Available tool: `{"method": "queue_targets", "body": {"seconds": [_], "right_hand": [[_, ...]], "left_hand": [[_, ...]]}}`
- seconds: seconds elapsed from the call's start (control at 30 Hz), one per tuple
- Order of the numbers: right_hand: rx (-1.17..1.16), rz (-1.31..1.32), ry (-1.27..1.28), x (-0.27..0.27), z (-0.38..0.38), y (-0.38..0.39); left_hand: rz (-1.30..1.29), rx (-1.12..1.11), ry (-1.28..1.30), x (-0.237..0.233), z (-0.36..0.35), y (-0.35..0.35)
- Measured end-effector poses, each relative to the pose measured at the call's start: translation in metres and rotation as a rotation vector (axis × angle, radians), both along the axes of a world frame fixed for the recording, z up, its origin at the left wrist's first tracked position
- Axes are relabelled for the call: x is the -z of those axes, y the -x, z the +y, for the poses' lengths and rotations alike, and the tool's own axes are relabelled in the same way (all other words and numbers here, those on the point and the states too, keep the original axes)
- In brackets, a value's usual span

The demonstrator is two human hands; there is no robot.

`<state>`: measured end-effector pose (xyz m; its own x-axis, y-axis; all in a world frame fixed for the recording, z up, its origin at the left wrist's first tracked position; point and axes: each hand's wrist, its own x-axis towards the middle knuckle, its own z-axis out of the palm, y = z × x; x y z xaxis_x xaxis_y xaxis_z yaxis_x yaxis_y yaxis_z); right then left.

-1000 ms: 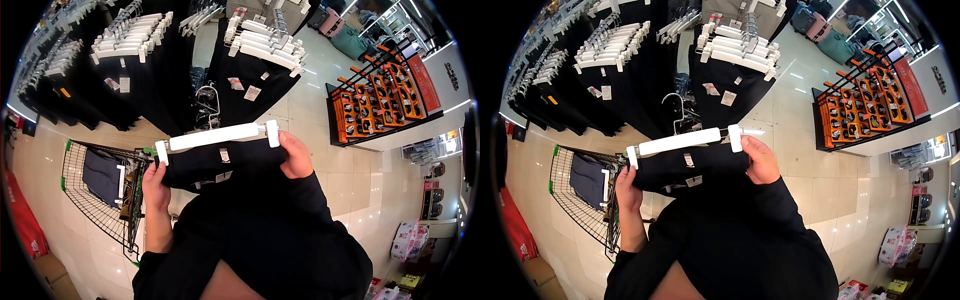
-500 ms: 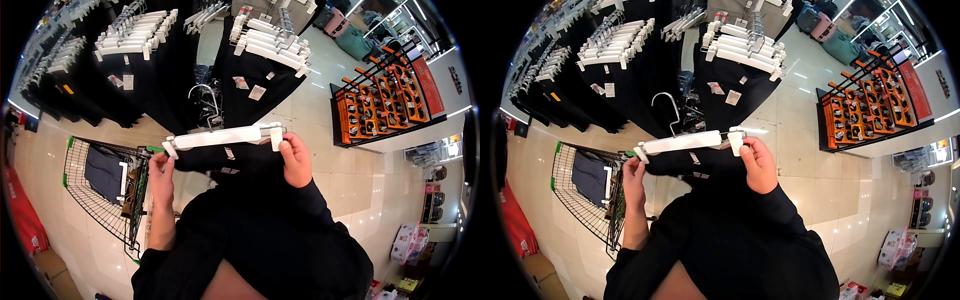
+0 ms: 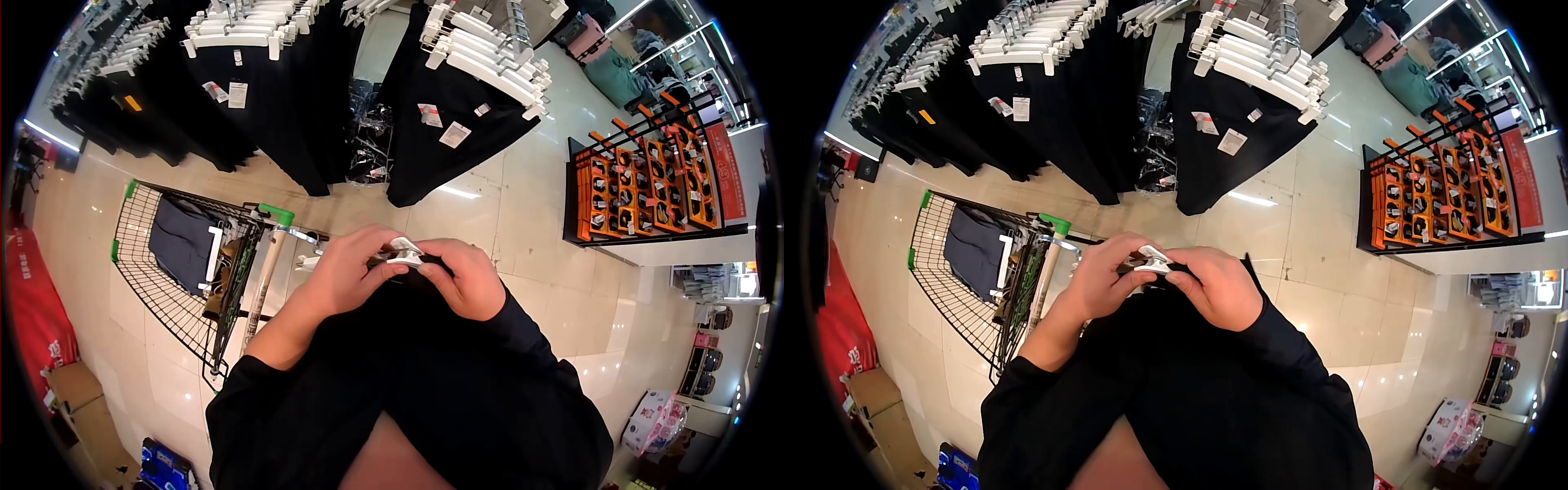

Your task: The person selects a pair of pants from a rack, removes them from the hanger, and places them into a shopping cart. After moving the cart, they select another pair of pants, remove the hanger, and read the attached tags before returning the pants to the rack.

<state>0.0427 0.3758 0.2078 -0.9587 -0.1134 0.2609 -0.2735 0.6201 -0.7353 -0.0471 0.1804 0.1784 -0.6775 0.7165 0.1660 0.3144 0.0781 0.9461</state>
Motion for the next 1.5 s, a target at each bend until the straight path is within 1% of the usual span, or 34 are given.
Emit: {"method": "queue_targets", "body": {"seconds": [0.07,0.13,0.2,0.27,0.4,0.5,0.6,0.67,0.77,0.9,1.0,1.07,1.5], "right_hand": [[0.001,0.011,0.038,-0.003,-0.001,-0.001],[0.091,-0.021,0.066,-0.011,0.000,0.000],[0.061,-0.027,0.053,-0.010,0.005,-0.001],[0.028,-0.033,0.041,-0.010,0.006,-0.001],[0.057,-0.015,0.080,-0.010,0.001,-0.001],[0.064,0.039,0.071,-0.007,0.000,0.000],[0.071,0.092,0.048,-0.007,-0.003,-0.002],[0.072,0.110,0.038,-0.007,-0.003,-0.002],[0.055,0.136,0.026,-0.008,-0.004,-0.003],[0.066,0.117,0.041,-0.010,-0.008,-0.003],[0.083,0.117,0.044,-0.011,-0.009,-0.004],[0.085,0.125,0.038,-0.012,-0.009,-0.005],[0.081,0.125,0.034,-0.015,-0.008,-0.010]], "left_hand": [[0.121,-0.046,-0.125,0.004,0.001,-0.002],[0.087,-0.042,-0.074,0.003,-0.004,-0.004],[0.056,-0.036,-0.026,0.004,-0.006,-0.004],[0.256,-0.052,-0.080,0.010,-0.005,0.000],[0.270,-0.077,-0.119,0.011,-0.006,-0.002],[0.230,-0.087,-0.101,0.007,-0.009,-0.005],[0.169,-0.096,-0.148,0.004,-0.012,-0.006],[0.253,-0.054,-0.202,0.006,-0.013,-0.002],[0.309,-0.052,-0.227,0.007,-0.014,-0.002],[0.313,-0.075,-0.203,0.009,-0.014,-0.004],[0.362,-0.067,-0.214,0.010,-0.013,-0.005],[0.390,-0.103,-0.248,0.011,-0.011,-0.006],[0.406,-0.161,-0.265,0.012,-0.009,-0.013]]}}
